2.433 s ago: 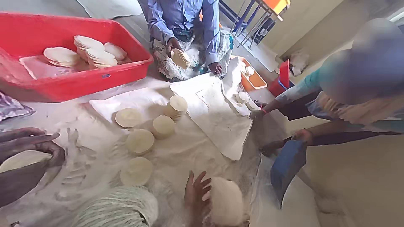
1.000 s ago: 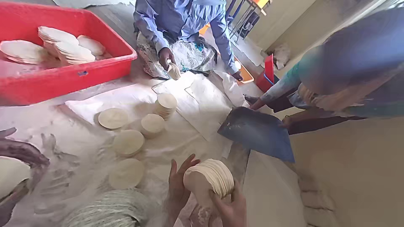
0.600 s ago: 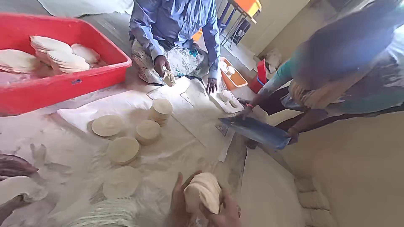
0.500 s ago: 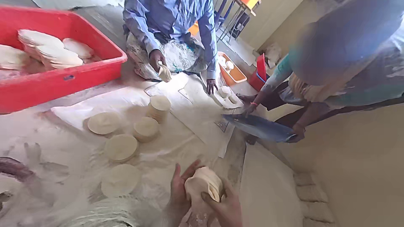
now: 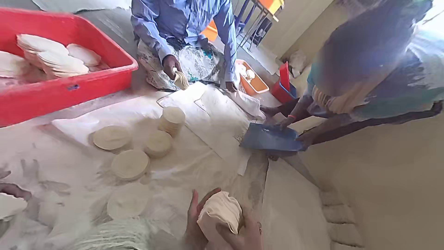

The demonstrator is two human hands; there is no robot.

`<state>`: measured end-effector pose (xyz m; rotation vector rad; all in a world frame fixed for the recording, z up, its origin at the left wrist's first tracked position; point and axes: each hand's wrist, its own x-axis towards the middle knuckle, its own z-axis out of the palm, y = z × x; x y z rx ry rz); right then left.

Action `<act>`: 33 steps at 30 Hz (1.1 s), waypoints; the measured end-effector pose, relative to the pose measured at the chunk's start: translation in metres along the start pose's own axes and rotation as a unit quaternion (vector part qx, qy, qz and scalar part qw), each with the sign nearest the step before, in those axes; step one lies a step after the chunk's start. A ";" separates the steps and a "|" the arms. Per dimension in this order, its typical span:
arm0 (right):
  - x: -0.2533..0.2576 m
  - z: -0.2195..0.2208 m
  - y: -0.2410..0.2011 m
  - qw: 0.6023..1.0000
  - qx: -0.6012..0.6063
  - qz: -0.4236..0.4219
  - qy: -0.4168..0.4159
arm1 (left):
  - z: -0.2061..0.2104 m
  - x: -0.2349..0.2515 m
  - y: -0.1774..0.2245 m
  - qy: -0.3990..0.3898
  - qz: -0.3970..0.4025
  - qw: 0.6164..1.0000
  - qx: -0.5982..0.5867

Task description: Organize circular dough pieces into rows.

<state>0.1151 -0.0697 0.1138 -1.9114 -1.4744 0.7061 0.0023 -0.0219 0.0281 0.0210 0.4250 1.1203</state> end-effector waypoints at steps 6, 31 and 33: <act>-0.010 -0.010 -0.003 0.996 0.067 -0.043 0.032 | -0.013 0.002 0.004 -0.008 0.066 0.995 0.074; -0.007 -0.011 -0.013 0.996 0.054 -0.069 0.004 | -0.018 0.001 0.015 -0.033 0.099 0.993 0.060; -0.002 -0.009 -0.012 0.999 0.029 -0.043 -0.013 | -0.004 -0.004 0.008 -0.009 0.034 0.999 0.027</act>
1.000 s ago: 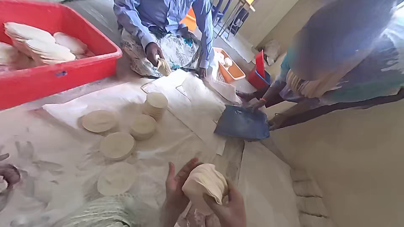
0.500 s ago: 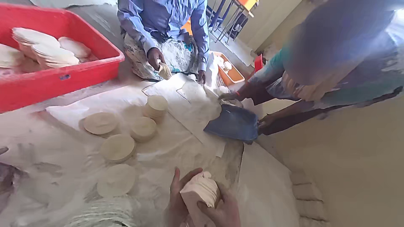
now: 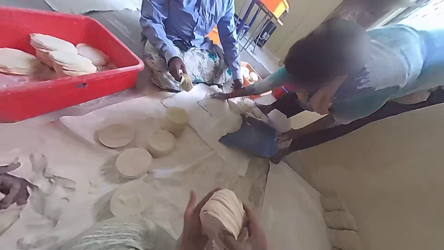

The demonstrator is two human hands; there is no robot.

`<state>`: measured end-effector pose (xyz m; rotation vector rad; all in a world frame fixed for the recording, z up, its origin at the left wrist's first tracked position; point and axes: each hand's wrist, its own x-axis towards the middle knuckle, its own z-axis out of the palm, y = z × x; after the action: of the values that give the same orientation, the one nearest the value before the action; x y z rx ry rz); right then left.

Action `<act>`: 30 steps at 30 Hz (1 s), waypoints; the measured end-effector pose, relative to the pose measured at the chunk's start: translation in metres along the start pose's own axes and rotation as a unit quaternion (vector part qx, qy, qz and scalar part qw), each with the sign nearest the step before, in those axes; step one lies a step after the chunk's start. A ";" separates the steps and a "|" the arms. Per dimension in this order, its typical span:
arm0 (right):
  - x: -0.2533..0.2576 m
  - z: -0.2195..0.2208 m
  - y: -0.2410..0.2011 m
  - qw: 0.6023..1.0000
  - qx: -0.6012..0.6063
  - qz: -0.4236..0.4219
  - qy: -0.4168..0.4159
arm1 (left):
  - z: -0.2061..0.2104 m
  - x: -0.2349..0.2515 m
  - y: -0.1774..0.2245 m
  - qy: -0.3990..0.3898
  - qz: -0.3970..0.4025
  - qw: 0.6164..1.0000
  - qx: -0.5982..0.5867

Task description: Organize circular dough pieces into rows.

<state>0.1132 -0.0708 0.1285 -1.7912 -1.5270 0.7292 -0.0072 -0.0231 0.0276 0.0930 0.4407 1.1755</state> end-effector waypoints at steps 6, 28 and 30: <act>-0.002 -0.005 0.005 0.999 0.046 -0.014 0.025 | -0.009 0.008 0.002 -0.046 0.052 0.997 0.016; -0.002 0.007 -0.013 0.996 0.088 0.014 0.000 | -0.005 0.012 0.013 -0.048 -0.011 0.999 -0.008; -0.006 0.001 -0.020 0.991 0.133 0.005 -0.006 | -0.010 0.020 0.010 -0.020 -0.030 0.999 0.032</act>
<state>0.0989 -0.0747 0.1432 -1.6002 -1.3582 0.9048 -0.0139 -0.0026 0.0158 0.1579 0.4432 1.0979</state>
